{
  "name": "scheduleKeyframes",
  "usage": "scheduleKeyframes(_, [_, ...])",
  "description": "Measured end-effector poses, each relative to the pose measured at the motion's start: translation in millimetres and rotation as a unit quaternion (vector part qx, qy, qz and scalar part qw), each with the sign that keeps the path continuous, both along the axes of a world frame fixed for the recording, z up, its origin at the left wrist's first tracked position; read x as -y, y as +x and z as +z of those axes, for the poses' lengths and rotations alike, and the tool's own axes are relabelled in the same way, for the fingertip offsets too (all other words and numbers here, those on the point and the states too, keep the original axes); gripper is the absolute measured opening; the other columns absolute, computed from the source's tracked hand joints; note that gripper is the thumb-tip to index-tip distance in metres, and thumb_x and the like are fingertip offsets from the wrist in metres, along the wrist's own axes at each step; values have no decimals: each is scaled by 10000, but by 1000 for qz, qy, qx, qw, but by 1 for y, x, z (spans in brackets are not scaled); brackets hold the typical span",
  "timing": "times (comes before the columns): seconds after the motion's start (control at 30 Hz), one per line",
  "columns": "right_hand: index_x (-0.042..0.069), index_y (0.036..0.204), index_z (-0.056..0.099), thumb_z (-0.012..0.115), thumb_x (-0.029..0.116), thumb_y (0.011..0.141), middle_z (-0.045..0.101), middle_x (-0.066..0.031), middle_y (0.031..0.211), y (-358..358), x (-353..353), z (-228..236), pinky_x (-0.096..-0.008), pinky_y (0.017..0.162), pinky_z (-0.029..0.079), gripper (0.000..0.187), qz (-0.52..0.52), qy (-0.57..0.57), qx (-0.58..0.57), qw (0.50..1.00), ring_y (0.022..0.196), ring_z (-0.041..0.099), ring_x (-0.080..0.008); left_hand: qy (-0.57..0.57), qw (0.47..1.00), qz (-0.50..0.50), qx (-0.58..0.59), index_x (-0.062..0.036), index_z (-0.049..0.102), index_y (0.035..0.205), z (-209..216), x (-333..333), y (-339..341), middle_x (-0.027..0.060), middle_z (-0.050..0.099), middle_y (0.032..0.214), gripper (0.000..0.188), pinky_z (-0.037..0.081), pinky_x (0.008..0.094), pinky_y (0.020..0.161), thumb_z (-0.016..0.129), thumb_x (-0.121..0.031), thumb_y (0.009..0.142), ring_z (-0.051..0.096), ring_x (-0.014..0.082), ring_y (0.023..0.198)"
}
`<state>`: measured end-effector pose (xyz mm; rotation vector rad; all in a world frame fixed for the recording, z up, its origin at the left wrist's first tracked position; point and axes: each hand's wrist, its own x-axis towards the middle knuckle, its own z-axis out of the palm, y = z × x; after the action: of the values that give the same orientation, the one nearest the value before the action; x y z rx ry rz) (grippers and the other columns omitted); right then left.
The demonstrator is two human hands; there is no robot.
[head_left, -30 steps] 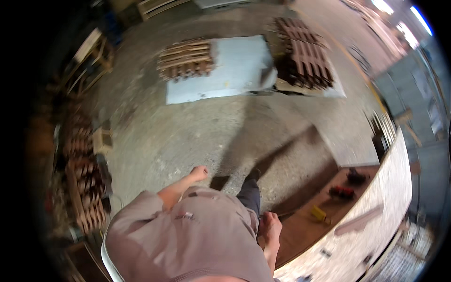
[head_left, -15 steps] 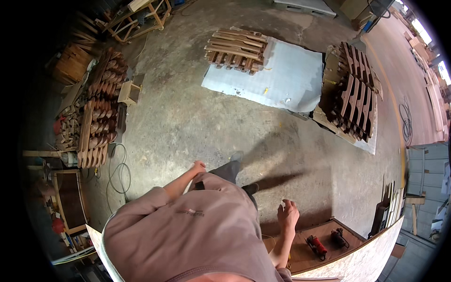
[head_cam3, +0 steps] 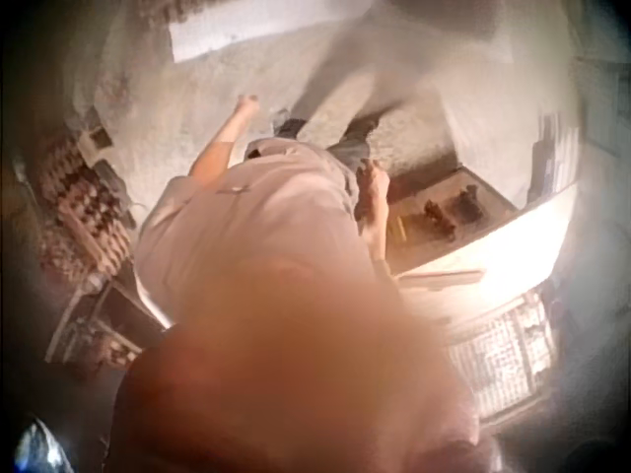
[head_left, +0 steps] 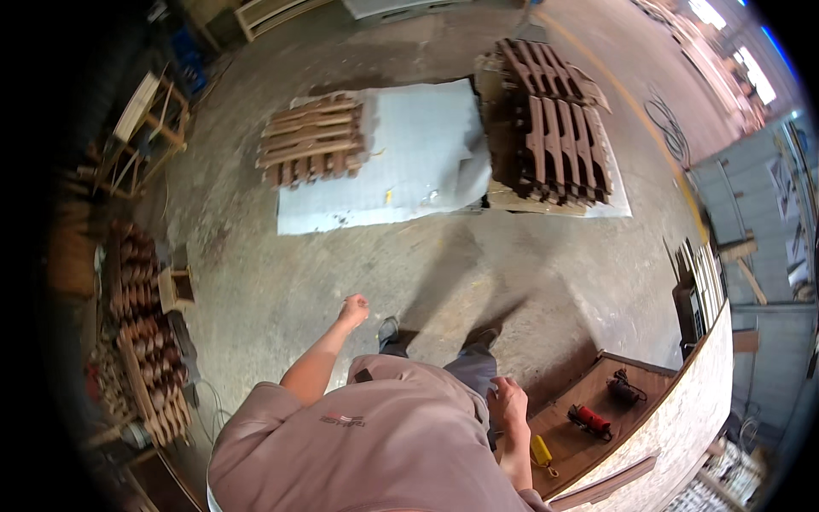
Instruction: The person repeatedly picks up pairs of curved wooden parts from a pile on the floor and carries them to a workbench. They place the parts onto the workbench, stacking them in a neat pile. The person continues this cycle of picking up parts and stacking them on the table throughout the video.
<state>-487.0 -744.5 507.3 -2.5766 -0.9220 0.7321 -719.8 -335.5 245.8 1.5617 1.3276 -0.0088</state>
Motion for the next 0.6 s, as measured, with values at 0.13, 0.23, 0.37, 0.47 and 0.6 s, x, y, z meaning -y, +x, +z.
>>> scheduleKeyframes(0.13, [99,1059,725,716,177,838,709,-161,1016,65,38,-13,-440,795,570,235,-53,22,11,998,870,707,-338,-10,997,-50,-56,-58,706,944,1,0,80,138,721,798,195,567,397,673,694,-97,754,710,247,714])
scheduleKeyframes(0.23, [105,1066,722,716,183,832,705,-167,1013,132,87,-26,-450,802,565,246,-89,24,25,995,900,698,-355,-10,994,-58,-97,-49,709,890,7,22,121,126,722,780,122,567,401,634,684,-96,781,712,238,705])
scheduleKeyframes(0.37, [107,1032,713,707,143,810,705,-134,1026,234,148,-11,-440,764,576,225,-87,19,74,993,886,695,-337,-83,987,5,-137,-43,717,858,25,84,193,107,717,750,77,553,405,550,662,-76,814,709,227,679])
scheduleKeyframes(0.47, [95,1076,708,699,167,847,696,-165,1001,316,174,15,-450,787,558,240,-103,54,71,991,912,699,-344,-105,983,-46,-140,-42,729,852,33,131,263,105,714,738,70,552,398,531,675,-71,817,706,223,669])
scheduleKeyframes(0.6, [103,1059,693,704,119,822,697,-128,1001,423,187,12,-428,753,564,238,-98,101,62,988,870,691,-320,-5,949,-278,-149,-38,765,856,47,194,380,120,753,816,163,584,393,635,693,-174,805,729,228,697])
